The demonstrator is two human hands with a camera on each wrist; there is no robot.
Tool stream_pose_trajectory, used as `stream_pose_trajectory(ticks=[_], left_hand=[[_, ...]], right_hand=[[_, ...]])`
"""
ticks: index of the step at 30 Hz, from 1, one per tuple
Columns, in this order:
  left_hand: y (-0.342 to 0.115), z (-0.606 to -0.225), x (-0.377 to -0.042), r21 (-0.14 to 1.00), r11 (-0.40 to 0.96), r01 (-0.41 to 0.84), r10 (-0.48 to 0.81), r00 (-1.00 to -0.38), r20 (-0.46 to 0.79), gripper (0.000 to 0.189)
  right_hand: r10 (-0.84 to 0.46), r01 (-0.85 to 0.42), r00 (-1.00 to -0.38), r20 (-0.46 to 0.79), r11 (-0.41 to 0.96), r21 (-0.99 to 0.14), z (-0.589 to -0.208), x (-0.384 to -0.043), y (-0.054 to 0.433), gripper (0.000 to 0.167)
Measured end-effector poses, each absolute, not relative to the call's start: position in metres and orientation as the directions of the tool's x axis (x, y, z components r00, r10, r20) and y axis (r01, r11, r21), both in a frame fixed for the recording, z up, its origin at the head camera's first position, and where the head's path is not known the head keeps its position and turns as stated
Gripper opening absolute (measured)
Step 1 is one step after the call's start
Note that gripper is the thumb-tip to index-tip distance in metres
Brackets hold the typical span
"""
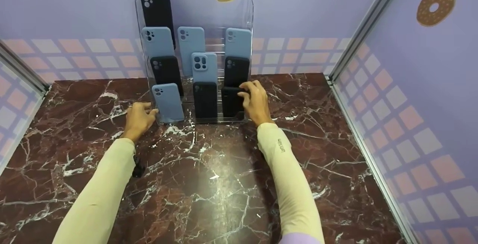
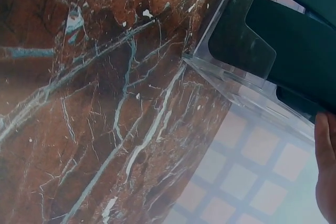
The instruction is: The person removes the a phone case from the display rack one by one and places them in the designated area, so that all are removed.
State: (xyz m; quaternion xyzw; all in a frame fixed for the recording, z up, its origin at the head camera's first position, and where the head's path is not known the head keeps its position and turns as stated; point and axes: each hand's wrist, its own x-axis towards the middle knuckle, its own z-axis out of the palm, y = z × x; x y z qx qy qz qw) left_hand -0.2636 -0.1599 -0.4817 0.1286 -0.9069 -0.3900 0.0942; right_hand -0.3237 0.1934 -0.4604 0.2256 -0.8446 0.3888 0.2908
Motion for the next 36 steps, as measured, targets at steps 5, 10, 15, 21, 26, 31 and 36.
stream_pose_trajectory(ticks=[5,10,15,21,26,31,36], left_hand=[[-0.160,-0.482,-0.263,0.732,0.664,-0.153,-0.295,-0.953,0.067,0.034],[-0.158,-0.482,-0.263,0.736,0.658,-0.159,-0.289,-0.956,0.052,0.033],[-0.158,-0.482,-0.263,0.738,0.653,-0.170,-0.297,-0.954,0.042,0.035],[-0.161,-0.483,-0.262,0.739,0.651,-0.174,-0.303,-0.952,0.043,0.035],[-0.163,-0.483,-0.262,0.743,0.644,-0.184,-0.308,-0.951,0.032,0.036],[-0.163,-0.483,-0.262,0.738,0.649,-0.182,-0.304,-0.952,0.032,0.036],[-0.162,-0.484,-0.262,0.732,0.659,-0.175,-0.301,-0.953,0.043,0.032]], right_hand=[[-0.163,-0.642,-0.698,0.697,0.574,-0.509,-0.457,-0.323,0.193,0.011],[-0.141,-0.666,-0.671,0.728,0.546,-0.508,-0.448,-0.320,0.194,0.011],[-0.123,-0.703,-0.625,0.771,0.518,-0.488,-0.431,-0.318,0.194,0.011],[-0.120,-0.740,-0.581,0.805,0.488,-0.462,-0.413,-0.310,0.189,0.011],[-0.167,-0.762,-0.576,0.800,0.466,-0.450,-0.405,-0.299,0.183,0.012],[-0.216,-0.767,-0.601,0.770,0.427,-0.479,-0.407,-0.286,0.175,0.013],[-0.254,-0.742,-0.643,0.723,0.442,-0.505,-0.415,-0.271,0.166,0.014]])
